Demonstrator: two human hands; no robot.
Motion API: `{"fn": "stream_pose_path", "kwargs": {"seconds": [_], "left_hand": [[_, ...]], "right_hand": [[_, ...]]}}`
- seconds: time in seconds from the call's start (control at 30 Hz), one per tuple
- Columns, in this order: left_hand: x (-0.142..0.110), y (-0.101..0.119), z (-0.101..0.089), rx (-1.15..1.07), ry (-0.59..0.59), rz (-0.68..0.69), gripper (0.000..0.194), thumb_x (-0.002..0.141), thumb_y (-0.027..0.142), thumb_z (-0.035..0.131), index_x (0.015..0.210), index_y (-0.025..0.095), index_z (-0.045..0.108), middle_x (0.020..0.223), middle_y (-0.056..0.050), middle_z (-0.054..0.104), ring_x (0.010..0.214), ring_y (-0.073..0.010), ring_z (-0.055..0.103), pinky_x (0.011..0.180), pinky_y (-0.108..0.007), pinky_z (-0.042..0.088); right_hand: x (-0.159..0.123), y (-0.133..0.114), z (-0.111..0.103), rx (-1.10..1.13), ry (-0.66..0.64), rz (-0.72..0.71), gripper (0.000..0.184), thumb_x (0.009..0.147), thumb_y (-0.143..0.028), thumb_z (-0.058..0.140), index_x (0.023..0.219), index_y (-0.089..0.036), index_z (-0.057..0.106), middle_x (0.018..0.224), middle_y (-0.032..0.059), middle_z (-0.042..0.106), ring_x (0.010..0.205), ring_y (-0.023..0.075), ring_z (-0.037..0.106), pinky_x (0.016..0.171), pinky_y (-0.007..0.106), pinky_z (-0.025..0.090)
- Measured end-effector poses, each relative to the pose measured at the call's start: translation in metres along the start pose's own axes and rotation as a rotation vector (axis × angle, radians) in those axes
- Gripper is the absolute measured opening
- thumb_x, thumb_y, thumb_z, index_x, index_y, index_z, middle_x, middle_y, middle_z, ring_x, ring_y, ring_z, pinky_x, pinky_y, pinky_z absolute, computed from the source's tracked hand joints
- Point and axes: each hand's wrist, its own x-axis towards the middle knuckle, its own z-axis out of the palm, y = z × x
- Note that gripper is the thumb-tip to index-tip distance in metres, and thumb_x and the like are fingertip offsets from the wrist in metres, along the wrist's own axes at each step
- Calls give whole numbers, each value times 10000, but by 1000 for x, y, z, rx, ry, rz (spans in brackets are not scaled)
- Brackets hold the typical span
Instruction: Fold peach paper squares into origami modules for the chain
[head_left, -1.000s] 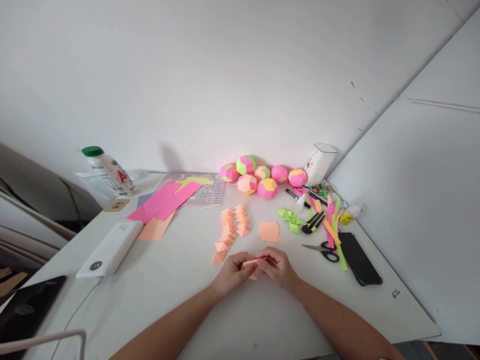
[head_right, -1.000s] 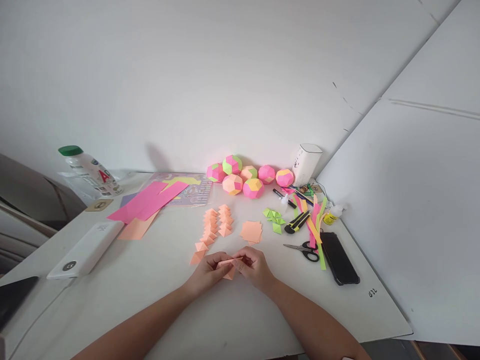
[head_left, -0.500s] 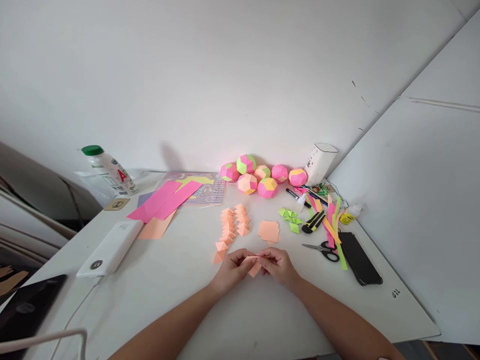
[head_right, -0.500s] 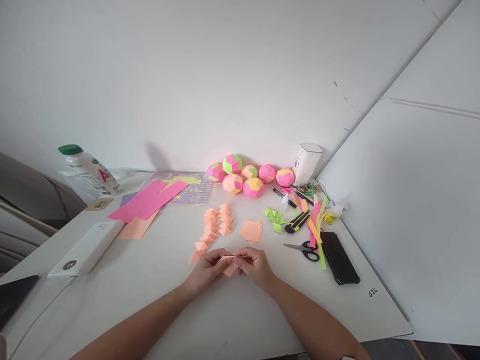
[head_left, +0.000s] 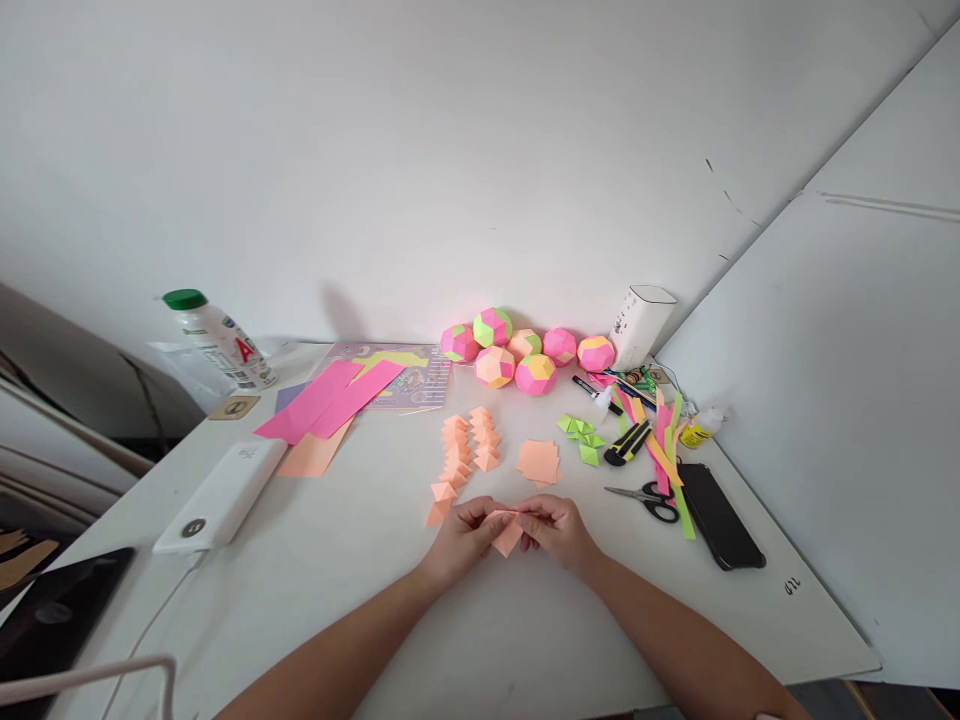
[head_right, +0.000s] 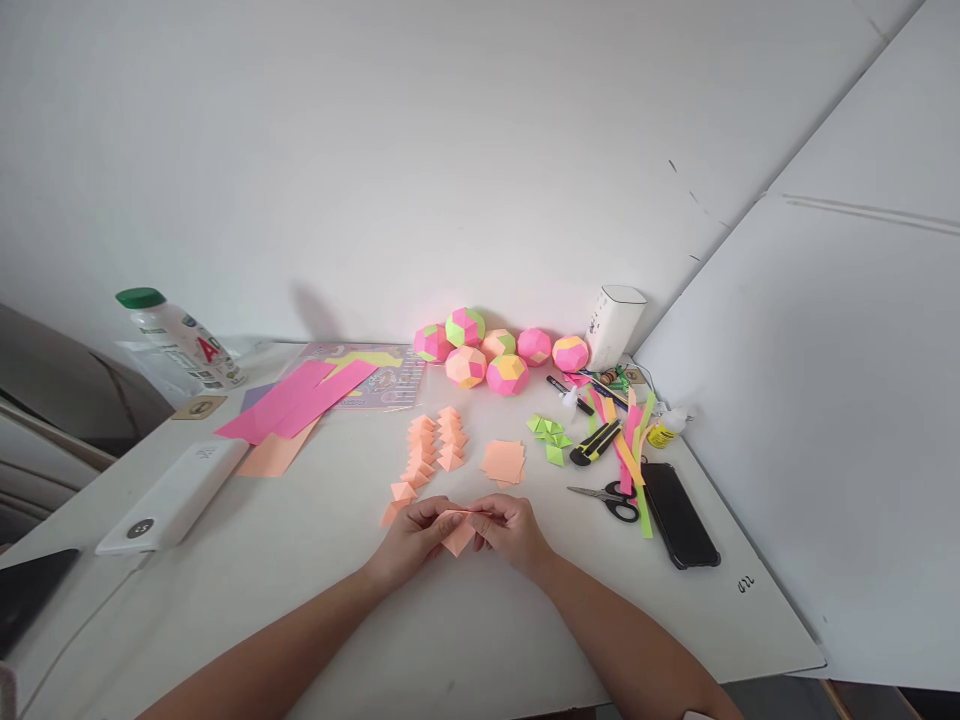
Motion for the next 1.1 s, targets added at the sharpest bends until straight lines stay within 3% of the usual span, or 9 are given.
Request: {"fn": "stream_pose_path", "kwargs": {"seconds": [0.43, 0.6, 0.83, 0.97, 1.1], "left_hand": [[-1, -1, 2, 81, 45, 70, 225, 777, 369, 593, 693, 161, 576, 609, 28, 489, 568, -102, 444, 527, -218, 364], [-2, 1, 5, 106, 88, 61, 196, 728, 308, 589, 616, 172, 504, 546, 53, 429, 511, -86, 384, 485, -204, 319], [-3, 9, 6, -16, 187, -37, 197, 692, 302, 582, 585, 178, 472, 537, 66, 383, 458, -67, 340, 432, -189, 311], [-3, 9, 4, -91, 245, -24, 227, 710, 357, 595, 628, 177, 483, 618, 48, 408, 497, -73, 375, 451, -189, 368], [-3, 8, 3, -31, 172, -2, 209, 755, 395, 559, 730, 190, 531, 714, 16, 481, 595, -112, 449, 501, -206, 419]], "right_hand": [[-1, -2, 1, -8, -37, 11, 223, 767, -383, 645, 787, -164, 677, 535, -24, 585, 460, 116, 569, 448, 225, 428], [-2, -3, 3, -44, -65, -15, 225, 775, -382, 638, 808, -168, 698, 495, -29, 566, 438, 114, 551, 437, 227, 415], [2, 3, -1, 24, 10, 66, 265, 743, -404, 654, 822, -153, 678, 491, -34, 561, 419, 108, 543, 415, 216, 387], [4, 3, -3, 65, 46, 75, 261, 725, -399, 671, 793, -147, 663, 499, -37, 562, 414, 105, 542, 420, 216, 393], [3, 1, -2, 64, 24, 84, 262, 723, -398, 675, 801, -148, 667, 511, -33, 568, 430, 110, 548, 431, 225, 412]]}}
